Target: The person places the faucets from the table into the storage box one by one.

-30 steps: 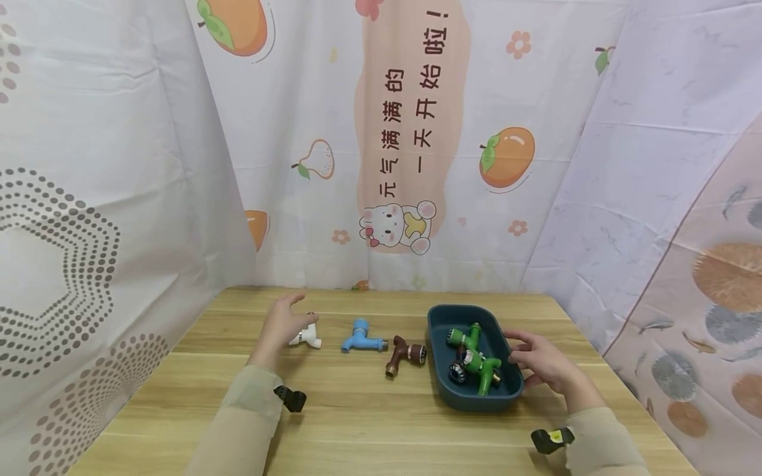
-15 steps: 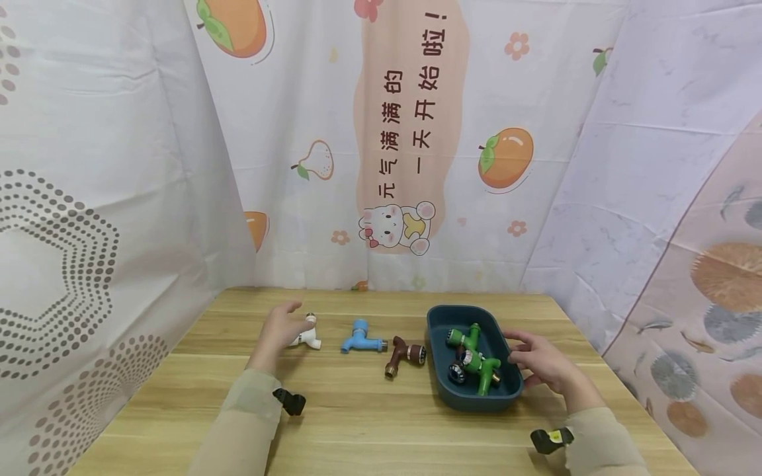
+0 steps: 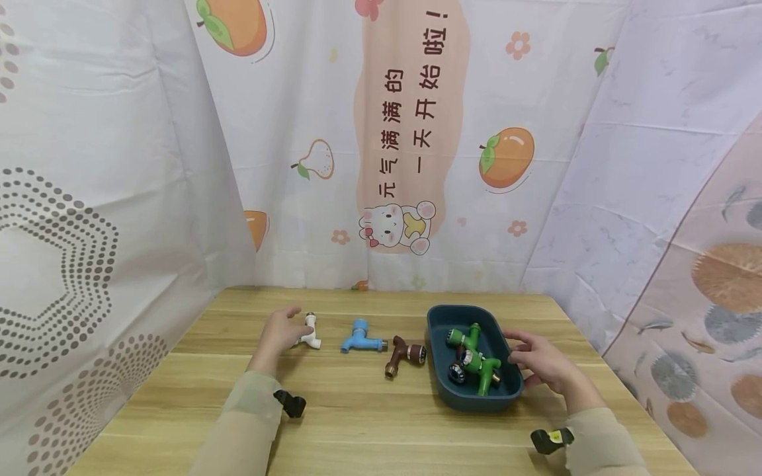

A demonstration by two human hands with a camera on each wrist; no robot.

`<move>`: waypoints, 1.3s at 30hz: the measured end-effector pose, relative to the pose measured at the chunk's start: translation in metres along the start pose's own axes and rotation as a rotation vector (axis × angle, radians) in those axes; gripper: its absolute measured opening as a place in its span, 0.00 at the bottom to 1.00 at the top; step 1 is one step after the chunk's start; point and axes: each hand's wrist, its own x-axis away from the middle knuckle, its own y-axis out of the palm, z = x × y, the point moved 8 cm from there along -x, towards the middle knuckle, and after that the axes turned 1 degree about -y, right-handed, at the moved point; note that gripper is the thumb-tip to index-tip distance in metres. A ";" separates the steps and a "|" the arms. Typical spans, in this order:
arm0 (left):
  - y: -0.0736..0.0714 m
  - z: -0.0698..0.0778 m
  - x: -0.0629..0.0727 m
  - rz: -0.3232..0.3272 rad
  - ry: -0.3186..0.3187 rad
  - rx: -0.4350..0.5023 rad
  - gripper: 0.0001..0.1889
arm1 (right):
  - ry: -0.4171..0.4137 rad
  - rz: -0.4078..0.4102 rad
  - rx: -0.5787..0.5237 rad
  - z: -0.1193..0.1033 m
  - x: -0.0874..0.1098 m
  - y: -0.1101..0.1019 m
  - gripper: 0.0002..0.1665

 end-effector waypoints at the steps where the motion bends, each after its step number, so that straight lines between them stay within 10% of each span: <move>1: 0.000 -0.001 0.000 0.002 -0.001 -0.001 0.34 | 0.003 0.003 -0.003 0.001 0.000 0.000 0.40; 39: 0.004 -0.030 -0.005 0.024 -0.024 -0.010 0.23 | -0.001 0.024 -0.017 0.004 -0.002 0.001 0.39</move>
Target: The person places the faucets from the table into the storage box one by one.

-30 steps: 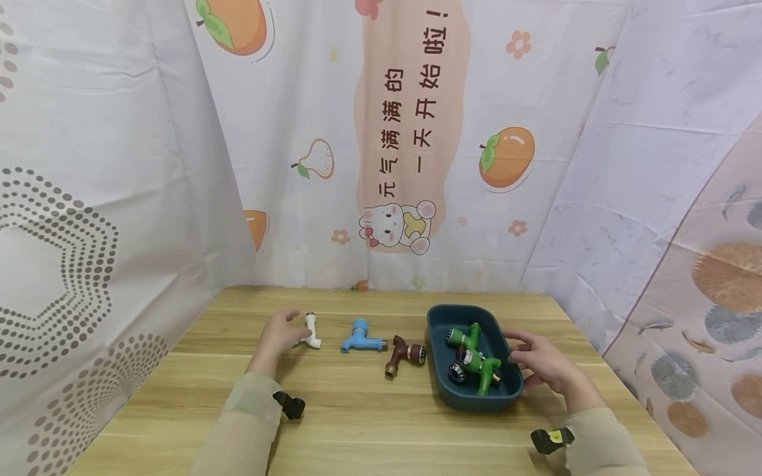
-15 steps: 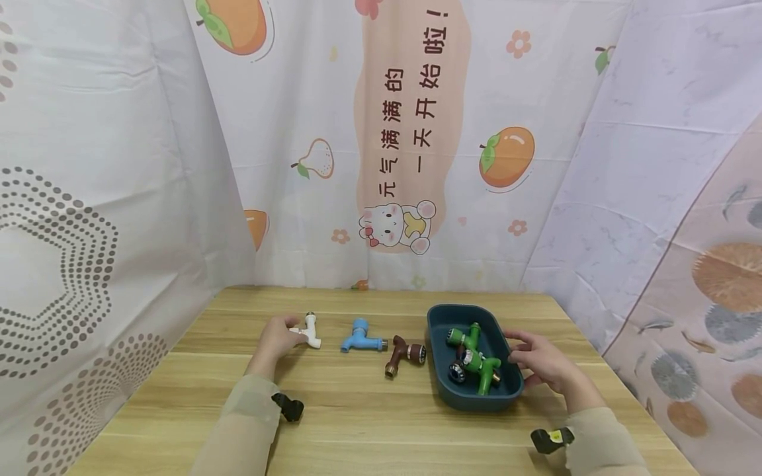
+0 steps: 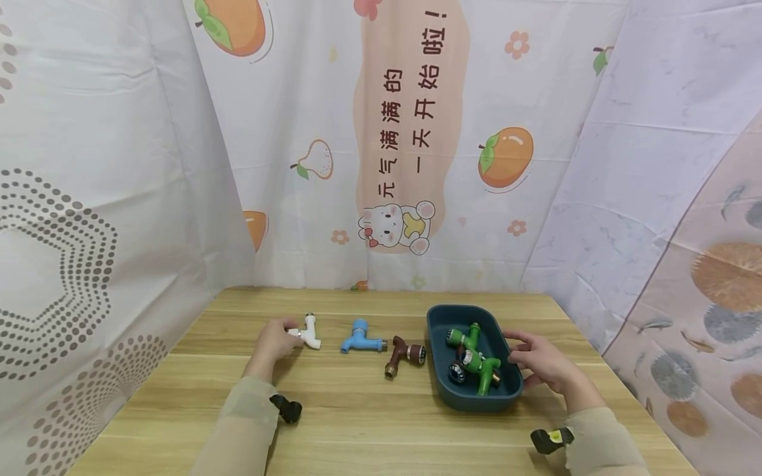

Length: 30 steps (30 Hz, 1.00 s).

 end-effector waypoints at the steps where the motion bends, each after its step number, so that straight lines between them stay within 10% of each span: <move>1: 0.000 -0.001 0.000 0.000 -0.003 0.001 0.23 | 0.000 0.000 -0.001 0.000 0.000 0.000 0.39; 30: -0.003 0.001 0.002 0.012 0.015 -0.035 0.21 | -0.003 -0.005 -0.004 -0.001 0.001 0.000 0.39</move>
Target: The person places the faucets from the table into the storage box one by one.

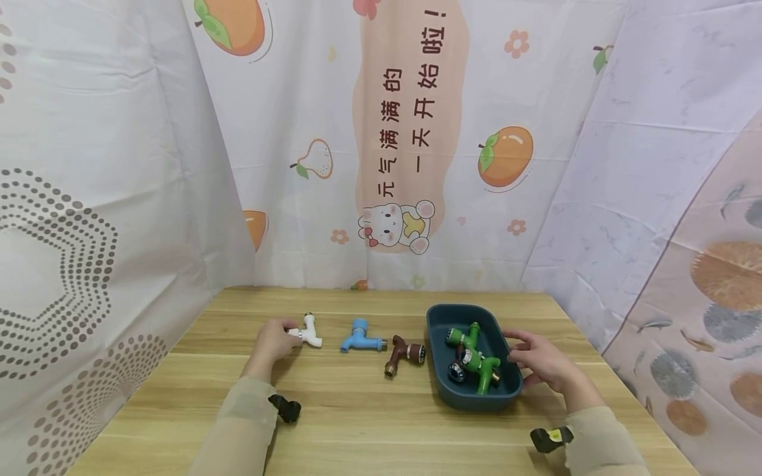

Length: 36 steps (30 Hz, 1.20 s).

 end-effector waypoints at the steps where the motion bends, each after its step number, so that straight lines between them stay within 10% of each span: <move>1: 0.000 0.000 0.000 0.000 -0.001 0.000 0.21 | -0.003 -0.003 0.003 0.000 0.000 0.000 0.39; 36: -0.007 0.024 0.009 0.007 0.016 0.032 0.22 | -0.001 -0.006 0.000 -0.002 0.002 0.000 0.39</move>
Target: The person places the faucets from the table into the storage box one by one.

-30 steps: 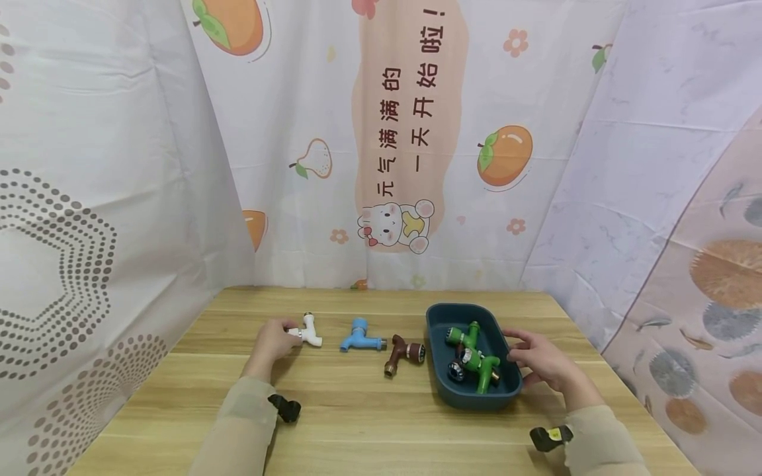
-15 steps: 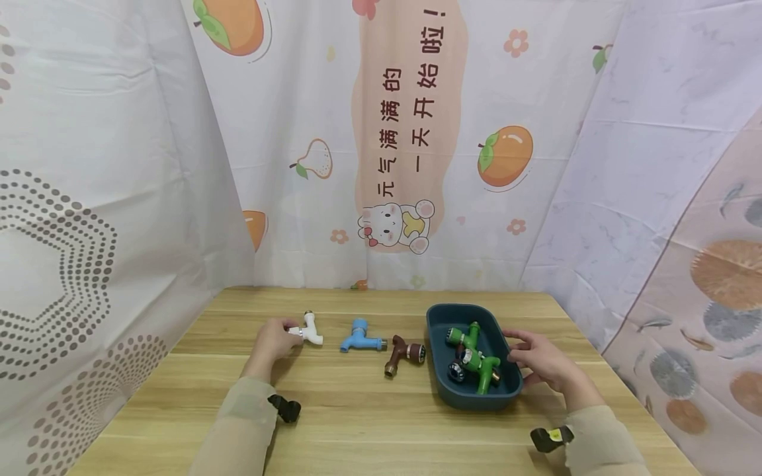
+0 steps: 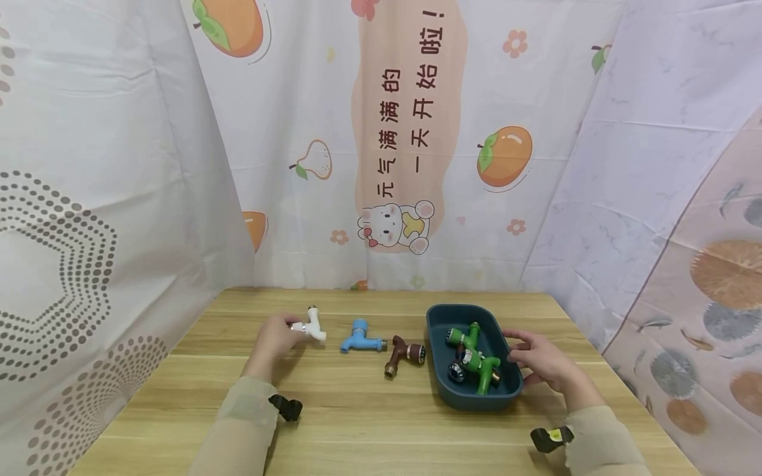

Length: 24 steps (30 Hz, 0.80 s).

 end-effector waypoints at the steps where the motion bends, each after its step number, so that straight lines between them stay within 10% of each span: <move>1: 0.000 0.002 0.000 -0.003 0.005 0.004 0.22 | -0.002 -0.001 0.002 0.000 0.000 0.000 0.39; 24: -0.012 0.049 0.011 0.017 0.095 -0.002 0.21 | 0.011 0.007 -0.001 -0.001 0.000 0.000 0.39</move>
